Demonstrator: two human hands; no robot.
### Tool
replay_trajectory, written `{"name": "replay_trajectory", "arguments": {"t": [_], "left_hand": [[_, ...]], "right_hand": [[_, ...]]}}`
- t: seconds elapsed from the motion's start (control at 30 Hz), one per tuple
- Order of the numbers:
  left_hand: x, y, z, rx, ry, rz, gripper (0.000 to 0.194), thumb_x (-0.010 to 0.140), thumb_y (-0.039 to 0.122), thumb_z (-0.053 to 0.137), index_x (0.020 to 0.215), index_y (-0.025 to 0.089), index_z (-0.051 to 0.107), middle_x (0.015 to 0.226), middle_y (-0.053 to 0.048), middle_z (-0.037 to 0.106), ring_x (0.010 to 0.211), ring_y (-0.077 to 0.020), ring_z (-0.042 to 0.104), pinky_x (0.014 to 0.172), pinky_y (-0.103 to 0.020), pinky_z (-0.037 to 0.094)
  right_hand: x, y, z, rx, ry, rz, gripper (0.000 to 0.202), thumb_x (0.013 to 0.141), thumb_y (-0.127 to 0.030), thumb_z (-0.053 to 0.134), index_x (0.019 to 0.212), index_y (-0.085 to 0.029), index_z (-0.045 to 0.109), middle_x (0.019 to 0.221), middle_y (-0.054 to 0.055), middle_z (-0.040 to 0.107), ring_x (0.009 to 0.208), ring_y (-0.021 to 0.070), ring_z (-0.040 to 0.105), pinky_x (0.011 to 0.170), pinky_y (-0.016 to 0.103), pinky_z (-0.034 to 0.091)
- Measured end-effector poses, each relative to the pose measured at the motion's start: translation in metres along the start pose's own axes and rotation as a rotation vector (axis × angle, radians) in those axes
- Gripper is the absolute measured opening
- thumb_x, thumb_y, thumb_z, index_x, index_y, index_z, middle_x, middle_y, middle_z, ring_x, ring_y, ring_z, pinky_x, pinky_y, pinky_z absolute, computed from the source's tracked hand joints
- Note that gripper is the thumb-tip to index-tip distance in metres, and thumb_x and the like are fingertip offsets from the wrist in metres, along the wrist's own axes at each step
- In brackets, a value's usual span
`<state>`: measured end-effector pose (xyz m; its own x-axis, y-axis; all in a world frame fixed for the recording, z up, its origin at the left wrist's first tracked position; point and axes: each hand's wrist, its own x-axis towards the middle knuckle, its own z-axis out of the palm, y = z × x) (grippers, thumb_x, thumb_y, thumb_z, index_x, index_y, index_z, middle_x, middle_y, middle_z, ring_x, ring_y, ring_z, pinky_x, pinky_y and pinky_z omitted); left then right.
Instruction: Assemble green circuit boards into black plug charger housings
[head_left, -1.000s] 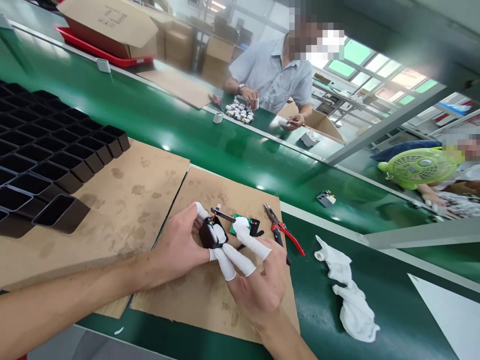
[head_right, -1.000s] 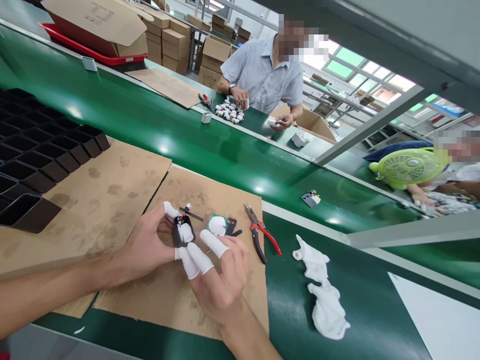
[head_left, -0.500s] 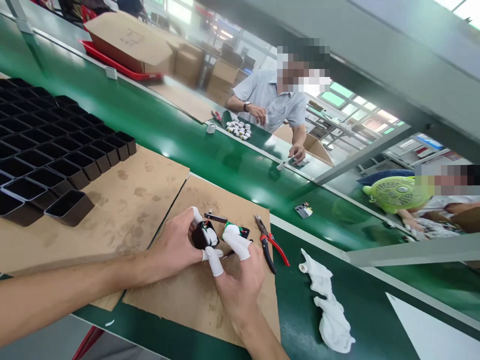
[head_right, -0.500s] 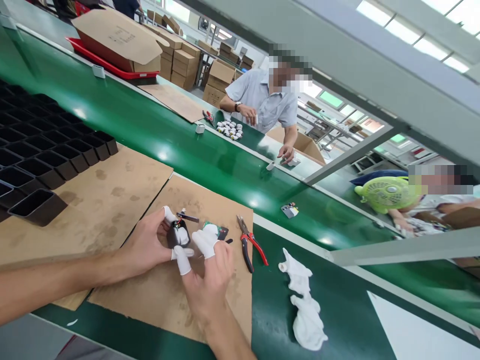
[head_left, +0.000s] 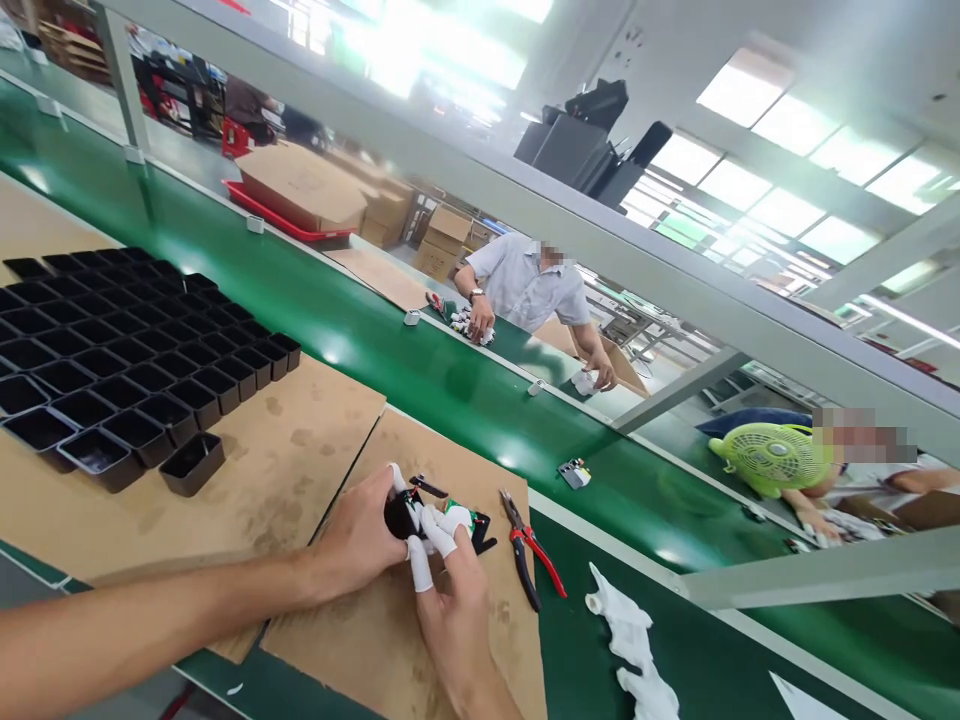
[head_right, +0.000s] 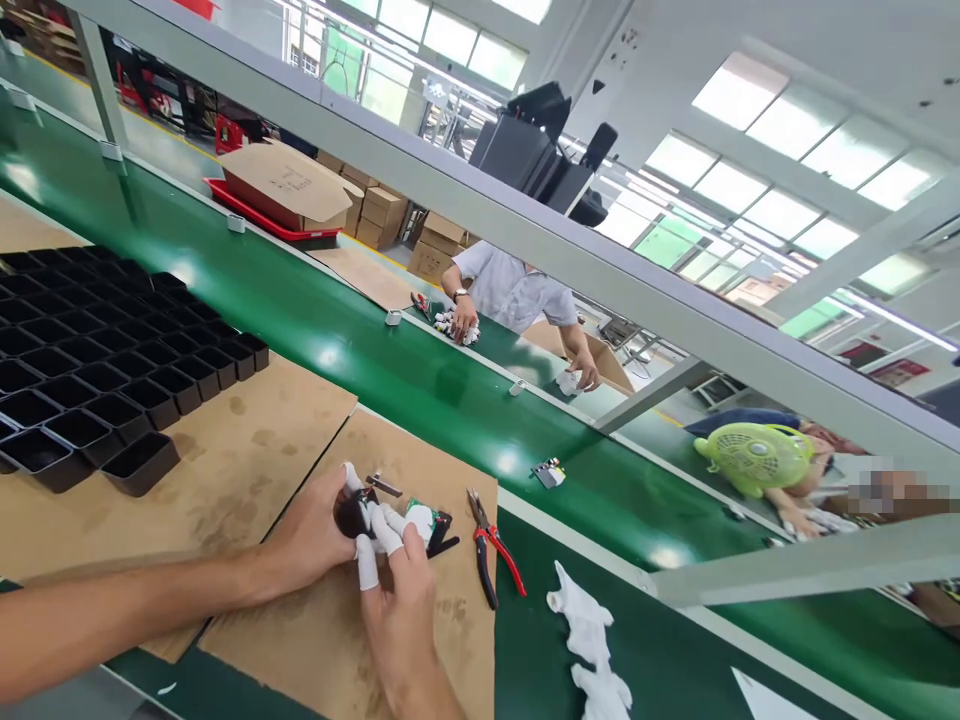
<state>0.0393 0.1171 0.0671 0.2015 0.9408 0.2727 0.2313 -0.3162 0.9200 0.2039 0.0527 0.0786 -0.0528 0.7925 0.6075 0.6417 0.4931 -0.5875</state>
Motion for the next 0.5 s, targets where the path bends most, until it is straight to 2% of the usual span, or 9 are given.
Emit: {"name": "replay_trajectory", "arguments": {"t": [0.1,0.17,0.23,0.33,0.4,0.5], "left_hand": [[0.002,0.002,-0.001,0.049,0.035,-0.042,0.039,0.07,0.029,0.086,0.088,0.028,0.051,0.085,0.0,0.063,0.073,-0.026,0.061,0.066,-0.04,0.044],[0.002,0.003,-0.003,0.055,0.025,-0.025,0.036,0.071,0.029,0.086,0.097,0.027,0.061,0.096,-0.003,0.066,0.085,-0.0286,0.068,0.075,-0.042,0.052],[-0.001,0.005,-0.004,0.024,0.011,0.042,0.045,0.073,0.031,0.089,0.113,0.026,0.068,0.11,-0.006,0.068,0.102,-0.0314,0.072,0.089,-0.045,0.058],[-0.009,0.009,-0.007,-0.082,0.053,0.146,0.06,0.078,0.039,0.094,0.129,0.025,0.067,0.124,-0.01,0.068,0.118,-0.0333,0.071,0.102,-0.048,0.059],[-0.013,0.016,-0.009,-0.153,0.059,0.094,0.05,0.083,0.041,0.093,0.121,0.025,0.067,0.118,-0.009,0.069,0.113,-0.0316,0.07,0.1,-0.048,0.058],[-0.012,0.031,-0.01,-0.271,-0.133,-0.059,0.031,0.092,0.044,0.087,0.108,0.025,0.069,0.109,-0.006,0.075,0.105,-0.029,0.072,0.099,-0.047,0.057]], "right_hand": [[0.0,-0.002,0.004,0.114,0.036,0.142,0.032,0.105,-0.026,0.074,0.134,-0.032,0.087,0.12,0.009,0.087,0.109,0.0307,0.085,0.097,0.048,0.073],[-0.001,-0.001,0.007,0.207,0.078,0.26,0.028,0.105,-0.032,0.078,0.131,-0.03,0.088,0.115,0.01,0.088,0.106,0.0317,0.085,0.096,0.049,0.073],[-0.002,0.002,0.009,0.315,0.118,0.376,0.029,0.105,-0.039,0.079,0.13,-0.027,0.087,0.107,0.01,0.088,0.096,0.0301,0.085,0.091,0.047,0.073],[-0.003,0.007,0.006,0.472,0.191,0.506,0.035,0.107,-0.049,0.077,0.131,-0.026,0.085,0.101,0.009,0.087,0.082,0.0255,0.082,0.079,0.041,0.072],[-0.003,0.009,0.001,0.558,0.232,0.559,0.035,0.107,-0.053,0.076,0.131,-0.029,0.084,0.105,0.008,0.087,0.083,0.0243,0.081,0.076,0.039,0.071],[-0.002,0.007,-0.005,0.658,0.249,0.597,0.039,0.105,-0.063,0.075,0.127,-0.032,0.085,0.112,0.008,0.087,0.091,0.0278,0.082,0.081,0.043,0.071]]}}
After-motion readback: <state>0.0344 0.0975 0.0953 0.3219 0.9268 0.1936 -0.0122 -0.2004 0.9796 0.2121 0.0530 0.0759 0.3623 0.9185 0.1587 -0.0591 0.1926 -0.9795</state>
